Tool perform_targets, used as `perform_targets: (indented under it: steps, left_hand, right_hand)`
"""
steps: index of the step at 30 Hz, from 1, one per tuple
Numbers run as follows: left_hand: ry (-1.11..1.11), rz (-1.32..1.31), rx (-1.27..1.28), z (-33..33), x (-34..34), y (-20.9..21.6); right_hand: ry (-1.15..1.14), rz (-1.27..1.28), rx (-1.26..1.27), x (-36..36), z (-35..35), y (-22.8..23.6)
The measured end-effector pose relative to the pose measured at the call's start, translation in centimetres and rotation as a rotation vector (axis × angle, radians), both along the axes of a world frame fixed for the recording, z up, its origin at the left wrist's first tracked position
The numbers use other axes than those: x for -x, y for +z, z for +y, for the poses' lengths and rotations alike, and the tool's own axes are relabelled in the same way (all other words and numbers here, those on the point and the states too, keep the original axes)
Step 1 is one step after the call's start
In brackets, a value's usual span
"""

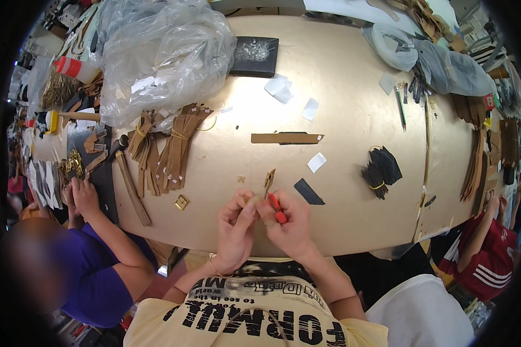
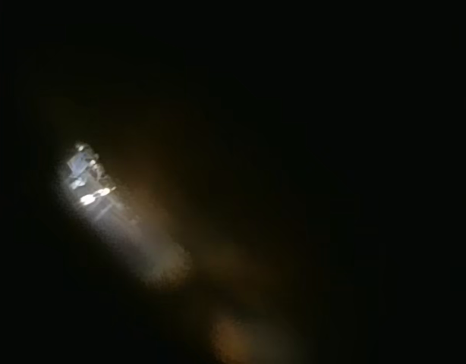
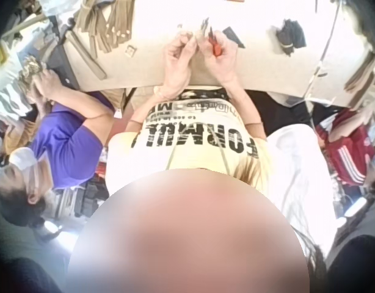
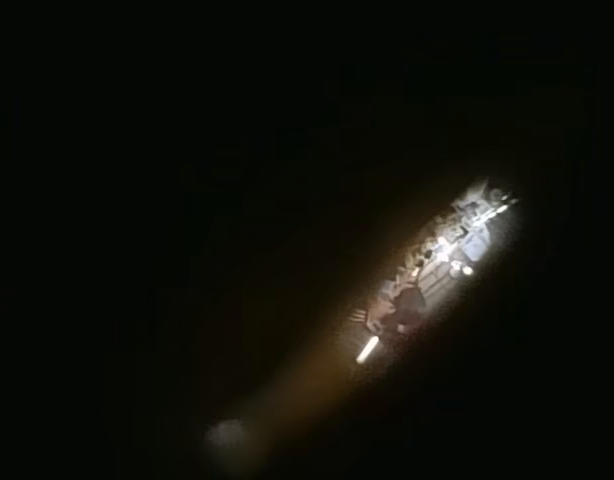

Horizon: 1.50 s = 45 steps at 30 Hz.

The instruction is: The person assembles a leather strap by attaching a metal buckle. They use pliers to secure the buckle onto the strap, then fold and align the leather ends. The person handles multiple strap pieces and tools on a cluttered workbench.

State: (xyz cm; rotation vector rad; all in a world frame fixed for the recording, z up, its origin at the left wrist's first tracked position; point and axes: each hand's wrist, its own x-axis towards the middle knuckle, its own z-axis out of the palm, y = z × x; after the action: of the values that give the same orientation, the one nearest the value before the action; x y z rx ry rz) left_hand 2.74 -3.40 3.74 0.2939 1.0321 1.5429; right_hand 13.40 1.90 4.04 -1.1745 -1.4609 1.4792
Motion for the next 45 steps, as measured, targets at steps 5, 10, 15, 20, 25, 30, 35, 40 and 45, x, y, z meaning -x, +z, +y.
perform_targets:
  steps: [5,10,15,20,25,30,35,40,45]
  left_hand:
    - [0.018,0.017,-0.056,-0.3,0.2,1.2]
    - [0.118,-0.088,-0.004,-0.1,0.6,2.2]
    - [0.197,-0.097,0.126,0.0,1.2,2.0]
    - [0.217,-0.056,0.094,0.0,3.0,0.9]
    - [0.198,-0.026,0.068,0.2,2.7,0.7]
    - [0.228,0.215,-0.09,0.7,1.8,1.4]
    - [0.047,0.749,-0.543,0.5,1.4,1.5]
    - [-0.241,1.038,-0.709,0.9,2.0,1.0]
    - [-0.233,0.839,-0.705,1.1,4.6,3.4]
  right_hand:
    - [0.059,0.104,0.029,-0.3,-0.9,0.6]
    - [0.134,0.165,-0.096,-1.0,-1.0,0.6]
    - [0.195,0.172,-0.055,-2.0,-1.4,0.2]
    - [0.254,0.112,-0.07,-3.0,-1.5,0.0]
    - [0.277,0.031,-0.057,-3.8,-1.4,0.1]
    - [0.07,0.259,0.246,-3.6,-0.6,-0.6]
    - [0.212,0.313,0.196,-3.9,1.3,-0.9]
    - [0.05,0.428,0.498,-3.7,1.2,0.9]
    - [0.156,0.242,0.624,-4.1,2.0,2.2]
